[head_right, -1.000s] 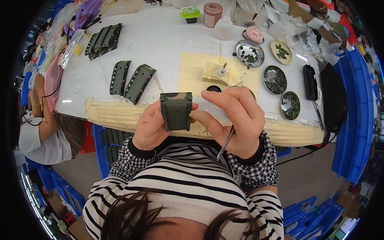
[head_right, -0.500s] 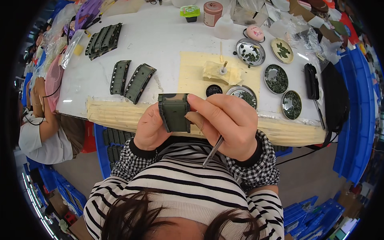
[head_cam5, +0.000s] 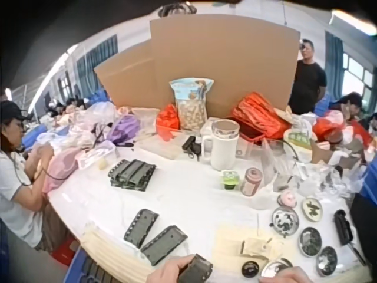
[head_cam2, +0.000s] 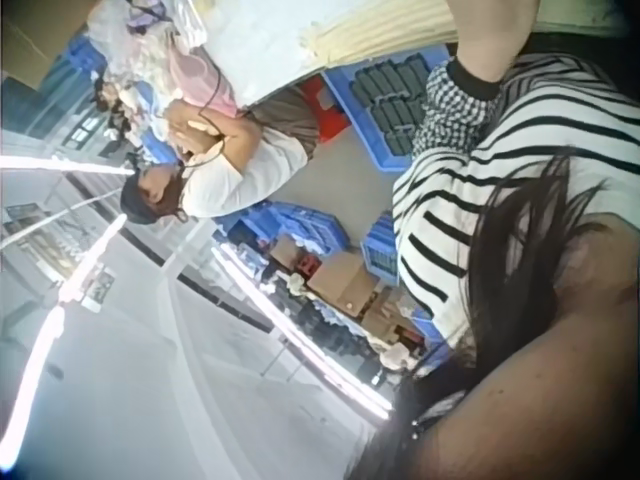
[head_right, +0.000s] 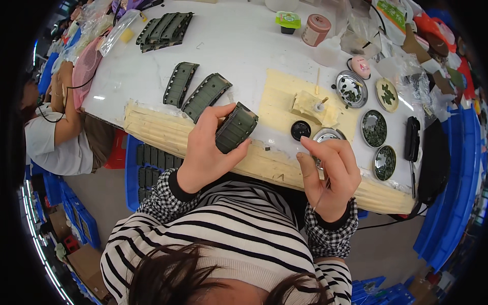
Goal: Using a small fine tool to clean or detail green plastic toy tank hull components at a factory workbench.
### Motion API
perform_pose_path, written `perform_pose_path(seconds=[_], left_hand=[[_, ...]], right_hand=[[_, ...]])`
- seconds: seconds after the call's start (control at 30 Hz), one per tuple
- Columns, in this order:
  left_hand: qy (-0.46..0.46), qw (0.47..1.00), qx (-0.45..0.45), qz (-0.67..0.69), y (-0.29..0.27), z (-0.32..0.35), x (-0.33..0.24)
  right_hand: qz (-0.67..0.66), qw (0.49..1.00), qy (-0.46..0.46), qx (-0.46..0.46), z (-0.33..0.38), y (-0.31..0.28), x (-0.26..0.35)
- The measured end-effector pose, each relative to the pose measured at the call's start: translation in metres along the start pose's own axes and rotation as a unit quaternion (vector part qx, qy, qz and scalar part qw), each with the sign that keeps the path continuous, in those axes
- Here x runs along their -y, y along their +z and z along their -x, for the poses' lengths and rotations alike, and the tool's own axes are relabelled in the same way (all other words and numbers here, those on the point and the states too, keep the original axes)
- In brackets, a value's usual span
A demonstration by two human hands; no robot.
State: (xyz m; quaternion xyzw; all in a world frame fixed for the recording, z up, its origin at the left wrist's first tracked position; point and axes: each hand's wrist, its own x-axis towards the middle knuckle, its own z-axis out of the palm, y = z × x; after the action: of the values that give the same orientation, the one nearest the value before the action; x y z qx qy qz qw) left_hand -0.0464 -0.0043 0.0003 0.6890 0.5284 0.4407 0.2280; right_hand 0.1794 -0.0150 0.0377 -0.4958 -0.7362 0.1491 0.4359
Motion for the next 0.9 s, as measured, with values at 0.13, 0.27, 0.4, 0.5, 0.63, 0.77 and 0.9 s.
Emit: perform_pose_path(seconds=[0.13, 0.27, 0.4, 0.5, 0.63, 0.77, 0.9], left_hand=[[0.050, 0.985, -0.021, -0.166, -0.003, -0.008, 0.007], [0.052, 0.969, -0.072, -0.231, -0.007, -0.012, 0.017], [0.025, 0.953, -0.115, -0.279, -0.019, -0.025, 0.024], [0.030, 0.946, -0.117, -0.300, -0.031, -0.031, 0.035], [0.086, 0.951, -0.116, -0.273, -0.063, -0.055, 0.050], [0.138, 0.906, -0.127, -0.380, -0.107, -0.144, 0.107], [0.054, 0.854, -0.038, -0.517, -0.113, -0.186, 0.145]], right_hand=[[0.009, 1.000, 0.008, 0.015, 0.002, -0.002, 0.001], [0.009, 0.999, 0.022, 0.024, 0.004, -0.004, -0.004], [0.007, 0.999, 0.019, 0.030, 0.007, -0.002, -0.008], [0.004, 0.999, 0.027, 0.031, 0.007, -0.002, -0.008], [0.004, 0.999, 0.029, 0.026, 0.007, -0.005, -0.012], [-0.009, 0.999, 0.037, 0.024, 0.010, -0.006, -0.013], [-0.008, 0.999, 0.049, 0.017, 0.012, -0.006, -0.003]])
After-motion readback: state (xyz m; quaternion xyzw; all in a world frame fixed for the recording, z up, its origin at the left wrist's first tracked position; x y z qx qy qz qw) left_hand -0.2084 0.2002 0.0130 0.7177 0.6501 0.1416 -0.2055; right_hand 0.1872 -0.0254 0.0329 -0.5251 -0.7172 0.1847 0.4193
